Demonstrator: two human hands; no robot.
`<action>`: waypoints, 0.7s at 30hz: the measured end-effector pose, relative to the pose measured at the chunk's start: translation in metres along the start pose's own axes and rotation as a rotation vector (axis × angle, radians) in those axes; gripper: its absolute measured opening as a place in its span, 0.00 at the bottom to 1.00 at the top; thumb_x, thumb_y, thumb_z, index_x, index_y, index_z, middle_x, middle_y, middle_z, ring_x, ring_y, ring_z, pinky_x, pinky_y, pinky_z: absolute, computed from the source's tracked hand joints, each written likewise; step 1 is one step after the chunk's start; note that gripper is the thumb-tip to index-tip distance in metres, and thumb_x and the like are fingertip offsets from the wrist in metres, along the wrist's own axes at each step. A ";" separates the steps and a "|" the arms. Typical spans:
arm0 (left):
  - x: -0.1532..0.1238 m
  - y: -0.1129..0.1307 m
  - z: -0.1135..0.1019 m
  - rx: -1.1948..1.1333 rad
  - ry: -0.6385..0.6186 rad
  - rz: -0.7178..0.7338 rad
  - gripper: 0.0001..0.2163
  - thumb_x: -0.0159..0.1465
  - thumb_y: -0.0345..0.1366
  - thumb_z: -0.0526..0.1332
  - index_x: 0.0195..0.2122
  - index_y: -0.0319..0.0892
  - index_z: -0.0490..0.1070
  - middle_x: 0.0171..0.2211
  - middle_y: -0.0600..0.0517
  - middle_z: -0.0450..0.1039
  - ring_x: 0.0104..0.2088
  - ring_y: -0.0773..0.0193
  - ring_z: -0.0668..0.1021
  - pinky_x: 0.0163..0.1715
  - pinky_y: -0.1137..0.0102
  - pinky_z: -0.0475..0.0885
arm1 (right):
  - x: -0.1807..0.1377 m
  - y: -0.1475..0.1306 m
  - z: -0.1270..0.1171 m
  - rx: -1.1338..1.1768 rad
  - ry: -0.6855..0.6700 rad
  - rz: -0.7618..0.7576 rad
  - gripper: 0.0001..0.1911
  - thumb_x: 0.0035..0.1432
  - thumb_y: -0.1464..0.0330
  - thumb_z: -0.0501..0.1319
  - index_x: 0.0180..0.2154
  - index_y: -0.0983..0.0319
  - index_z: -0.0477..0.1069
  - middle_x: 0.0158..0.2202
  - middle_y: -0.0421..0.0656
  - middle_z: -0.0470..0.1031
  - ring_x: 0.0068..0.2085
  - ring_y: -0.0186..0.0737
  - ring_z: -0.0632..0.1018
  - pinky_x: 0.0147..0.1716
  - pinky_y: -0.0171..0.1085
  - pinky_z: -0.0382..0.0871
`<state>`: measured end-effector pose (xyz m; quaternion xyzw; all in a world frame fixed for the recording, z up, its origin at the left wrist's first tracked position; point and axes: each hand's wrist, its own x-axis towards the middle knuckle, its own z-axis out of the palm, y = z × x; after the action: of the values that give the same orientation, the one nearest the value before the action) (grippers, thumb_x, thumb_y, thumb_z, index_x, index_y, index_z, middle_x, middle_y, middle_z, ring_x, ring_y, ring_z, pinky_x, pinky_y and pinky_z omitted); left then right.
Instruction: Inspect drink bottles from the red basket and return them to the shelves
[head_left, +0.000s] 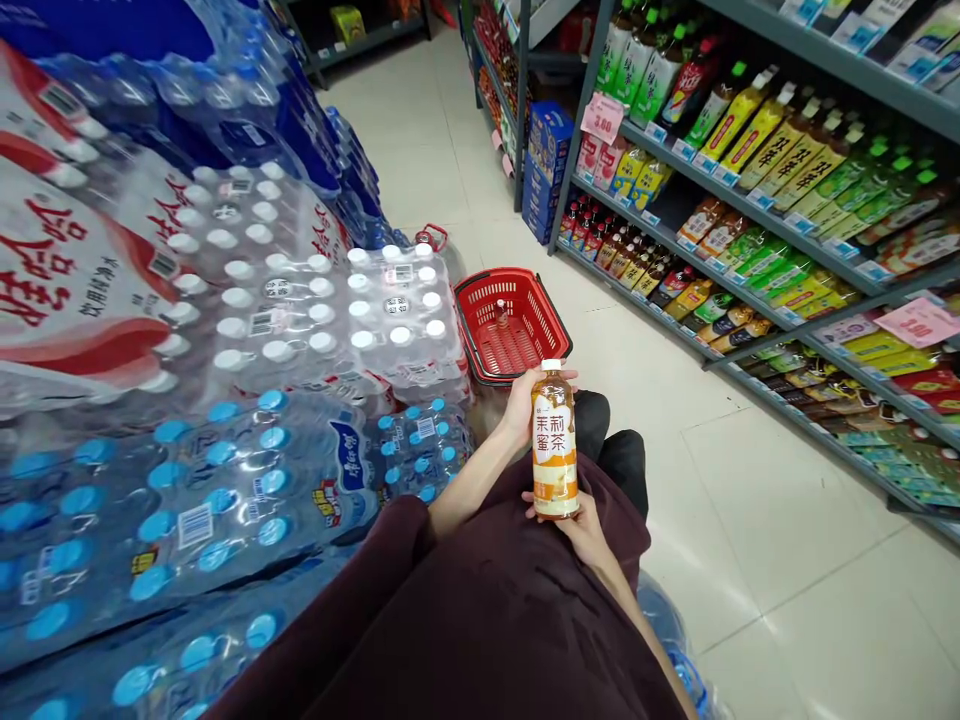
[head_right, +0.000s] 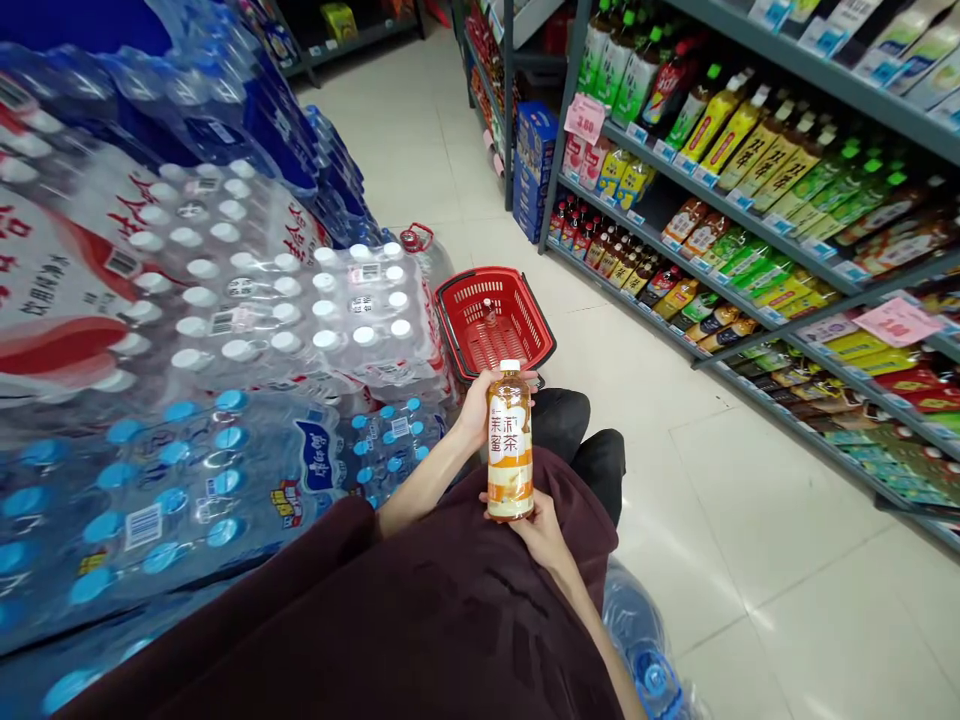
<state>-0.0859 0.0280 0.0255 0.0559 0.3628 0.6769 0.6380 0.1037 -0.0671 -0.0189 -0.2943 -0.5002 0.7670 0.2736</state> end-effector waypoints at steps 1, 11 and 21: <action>0.001 -0.001 -0.001 0.007 0.001 0.006 0.24 0.54 0.43 0.64 0.50 0.35 0.76 0.44 0.40 0.82 0.37 0.54 0.83 0.36 0.63 0.77 | -0.001 0.002 -0.001 0.014 -0.008 0.004 0.23 0.59 0.49 0.69 0.40 0.63 0.81 0.46 0.54 0.83 0.40 0.50 0.84 0.42 0.45 0.80; -0.004 0.004 0.000 0.074 -0.004 0.064 0.22 0.53 0.42 0.67 0.45 0.33 0.78 0.41 0.40 0.83 0.35 0.54 0.83 0.37 0.64 0.76 | -0.006 0.023 -0.012 0.193 -0.055 0.014 0.25 0.59 0.52 0.68 0.47 0.66 0.80 0.48 0.56 0.82 0.44 0.54 0.83 0.44 0.45 0.75; -0.003 0.003 0.000 0.091 -0.009 0.076 0.20 0.52 0.42 0.67 0.42 0.32 0.78 0.39 0.40 0.83 0.34 0.54 0.83 0.37 0.64 0.76 | -0.007 0.013 -0.011 0.138 -0.063 0.042 0.24 0.58 0.54 0.69 0.48 0.65 0.79 0.47 0.55 0.82 0.45 0.53 0.83 0.51 0.48 0.74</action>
<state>-0.0876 0.0253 0.0283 0.1018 0.3879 0.6831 0.6104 0.1148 -0.0703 -0.0336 -0.2609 -0.4481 0.8142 0.2613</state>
